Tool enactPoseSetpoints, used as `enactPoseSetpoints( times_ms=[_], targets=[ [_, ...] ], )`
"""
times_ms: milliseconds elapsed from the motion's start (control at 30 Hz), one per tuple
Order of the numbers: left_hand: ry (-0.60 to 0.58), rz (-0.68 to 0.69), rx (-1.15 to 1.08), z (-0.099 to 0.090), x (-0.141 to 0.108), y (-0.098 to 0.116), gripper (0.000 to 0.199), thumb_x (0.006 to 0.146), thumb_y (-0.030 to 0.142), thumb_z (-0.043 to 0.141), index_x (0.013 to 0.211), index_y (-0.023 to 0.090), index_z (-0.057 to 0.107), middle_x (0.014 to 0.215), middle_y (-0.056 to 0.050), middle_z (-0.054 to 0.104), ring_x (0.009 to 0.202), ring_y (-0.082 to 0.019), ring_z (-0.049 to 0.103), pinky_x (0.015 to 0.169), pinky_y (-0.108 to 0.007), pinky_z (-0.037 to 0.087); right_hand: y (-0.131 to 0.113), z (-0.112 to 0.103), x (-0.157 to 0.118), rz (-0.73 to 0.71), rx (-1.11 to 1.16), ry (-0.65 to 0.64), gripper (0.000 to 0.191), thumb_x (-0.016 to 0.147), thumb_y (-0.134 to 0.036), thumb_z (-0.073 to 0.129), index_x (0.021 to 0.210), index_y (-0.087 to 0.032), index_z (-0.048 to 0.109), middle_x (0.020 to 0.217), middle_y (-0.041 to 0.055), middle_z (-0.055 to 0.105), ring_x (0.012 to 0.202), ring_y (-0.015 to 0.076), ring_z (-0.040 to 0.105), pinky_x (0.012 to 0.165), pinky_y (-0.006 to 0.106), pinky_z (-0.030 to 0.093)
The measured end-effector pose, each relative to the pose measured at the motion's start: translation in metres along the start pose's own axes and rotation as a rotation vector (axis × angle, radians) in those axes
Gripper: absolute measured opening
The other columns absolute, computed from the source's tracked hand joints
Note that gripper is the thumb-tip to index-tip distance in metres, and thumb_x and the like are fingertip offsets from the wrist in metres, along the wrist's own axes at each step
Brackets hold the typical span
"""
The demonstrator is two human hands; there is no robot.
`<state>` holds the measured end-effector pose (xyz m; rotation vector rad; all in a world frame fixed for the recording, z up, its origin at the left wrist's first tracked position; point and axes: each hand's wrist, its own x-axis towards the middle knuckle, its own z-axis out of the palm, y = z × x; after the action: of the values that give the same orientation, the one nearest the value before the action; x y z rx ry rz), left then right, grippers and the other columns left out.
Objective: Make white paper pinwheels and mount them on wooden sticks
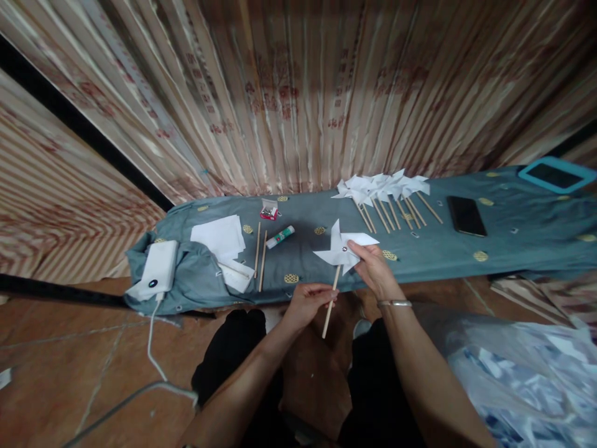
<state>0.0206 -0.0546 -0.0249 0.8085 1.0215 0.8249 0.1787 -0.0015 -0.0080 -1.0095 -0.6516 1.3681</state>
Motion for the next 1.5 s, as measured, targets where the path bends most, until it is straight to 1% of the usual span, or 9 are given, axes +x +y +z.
enactPoseSetpoints(
  times_ms=[133, 267, 467, 700, 800, 967, 1133, 1300, 1500],
  targets=[
    [-0.028, -0.021, 0.067, 0.001, 0.003, 0.013, 0.036, 0.052, 0.043, 0.085, 0.072, 0.015, 0.076, 0.061, -0.002, 0.068, 0.056, -0.011, 0.057, 0.06, -0.024, 0.045, -0.004, -0.002, 0.004, 0.014, 0.045, 0.009, 0.032, 0.05, -0.04, 0.088, 0.068, -0.02, 0.07, 0.072, 0.0027, 0.076, 0.084, 0.0248, 0.072, 0.076, 0.034, 0.057],
    [-0.053, 0.001, 0.148, 0.002, 0.018, 0.022, 0.036, 0.05, 0.045, 0.085, 0.07, 0.015, 0.077, 0.061, -0.003, 0.068, 0.056, -0.011, 0.057, 0.06, -0.024, 0.045, -0.01, -0.008, 0.009, -0.019, 0.085, 0.032, 0.034, 0.052, -0.044, 0.086, 0.069, -0.02, 0.069, 0.073, 0.0033, 0.076, 0.087, 0.0252, 0.072, 0.075, 0.033, 0.058],
    [-0.115, -0.002, 0.211, 0.002, 0.045, 0.018, 0.031, 0.053, 0.042, 0.083, 0.067, 0.016, 0.076, 0.058, -0.002, 0.067, 0.056, -0.012, 0.055, 0.06, -0.024, 0.043, -0.02, -0.031, 0.021, -0.04, 0.047, 0.036, 0.039, 0.06, -0.055, 0.079, 0.076, -0.021, 0.068, 0.083, 0.0048, 0.076, 0.096, 0.0253, 0.07, 0.076, 0.033, 0.057],
    [-0.143, -0.063, 0.189, -0.009, 0.053, 0.011, 0.031, 0.055, 0.041, 0.083, 0.071, 0.015, 0.077, 0.061, -0.003, 0.068, 0.057, -0.012, 0.057, 0.061, -0.024, 0.045, -0.026, -0.058, 0.036, 0.09, -0.036, -0.016, 0.044, 0.056, -0.06, 0.081, 0.074, -0.021, 0.07, 0.079, 0.004, 0.075, 0.078, 0.0198, 0.07, 0.061, 0.026, 0.056],
    [-0.12, -0.085, 0.17, -0.015, 0.052, 0.011, 0.031, 0.055, 0.04, 0.083, 0.073, 0.015, 0.078, 0.062, -0.004, 0.069, 0.058, -0.012, 0.058, 0.062, -0.024, 0.046, -0.022, -0.056, 0.039, 0.121, -0.081, -0.019, 0.04, 0.054, -0.05, 0.086, 0.079, -0.022, 0.073, 0.077, 0.0017, 0.074, 0.067, 0.0146, 0.067, 0.059, 0.022, 0.054],
    [-0.091, -0.094, 0.156, -0.019, 0.051, 0.011, 0.031, 0.055, 0.04, 0.083, 0.073, 0.014, 0.078, 0.062, -0.004, 0.07, 0.057, -0.012, 0.058, 0.06, -0.024, 0.046, -0.011, -0.042, 0.039, 0.134, -0.119, -0.015, 0.03, 0.053, -0.038, 0.088, 0.073, -0.021, 0.074, 0.068, -0.0018, 0.072, 0.056, 0.0096, 0.061, 0.054, 0.018, 0.049],
    [-0.078, -0.013, 0.179, -0.02, 0.049, 0.01, 0.028, 0.059, 0.038, 0.081, 0.072, 0.014, 0.077, 0.062, -0.003, 0.067, 0.057, -0.011, 0.055, 0.058, -0.023, 0.043, -0.006, -0.034, 0.039, 0.089, -0.131, -0.04, 0.026, 0.058, -0.035, 0.087, 0.075, -0.022, 0.074, 0.067, -0.0023, 0.072, 0.054, 0.0087, 0.06, 0.053, 0.018, 0.048],
    [-0.071, 0.089, 0.221, -0.025, 0.046, 0.01, 0.022, 0.063, 0.035, 0.079, 0.071, 0.014, 0.076, 0.062, -0.002, 0.063, 0.058, -0.01, 0.051, 0.057, -0.022, 0.04, -0.002, -0.032, 0.036, 0.075, -0.142, -0.072, 0.023, 0.059, -0.036, 0.087, 0.072, -0.022, 0.074, 0.069, -0.0016, 0.074, 0.059, 0.0101, 0.064, 0.062, 0.021, 0.051],
    [-0.058, 0.109, 0.193, -0.027, 0.047, 0.011, 0.02, 0.063, 0.031, 0.079, 0.073, 0.015, 0.076, 0.06, 0.0, 0.061, 0.057, -0.01, 0.05, 0.058, -0.023, 0.041, 0.002, -0.028, 0.035, 0.095, -0.103, -0.012, 0.024, 0.052, -0.031, 0.09, 0.065, -0.022, 0.073, 0.065, -0.0025, 0.073, 0.057, 0.0091, 0.064, 0.058, 0.018, 0.051]
  ],
)
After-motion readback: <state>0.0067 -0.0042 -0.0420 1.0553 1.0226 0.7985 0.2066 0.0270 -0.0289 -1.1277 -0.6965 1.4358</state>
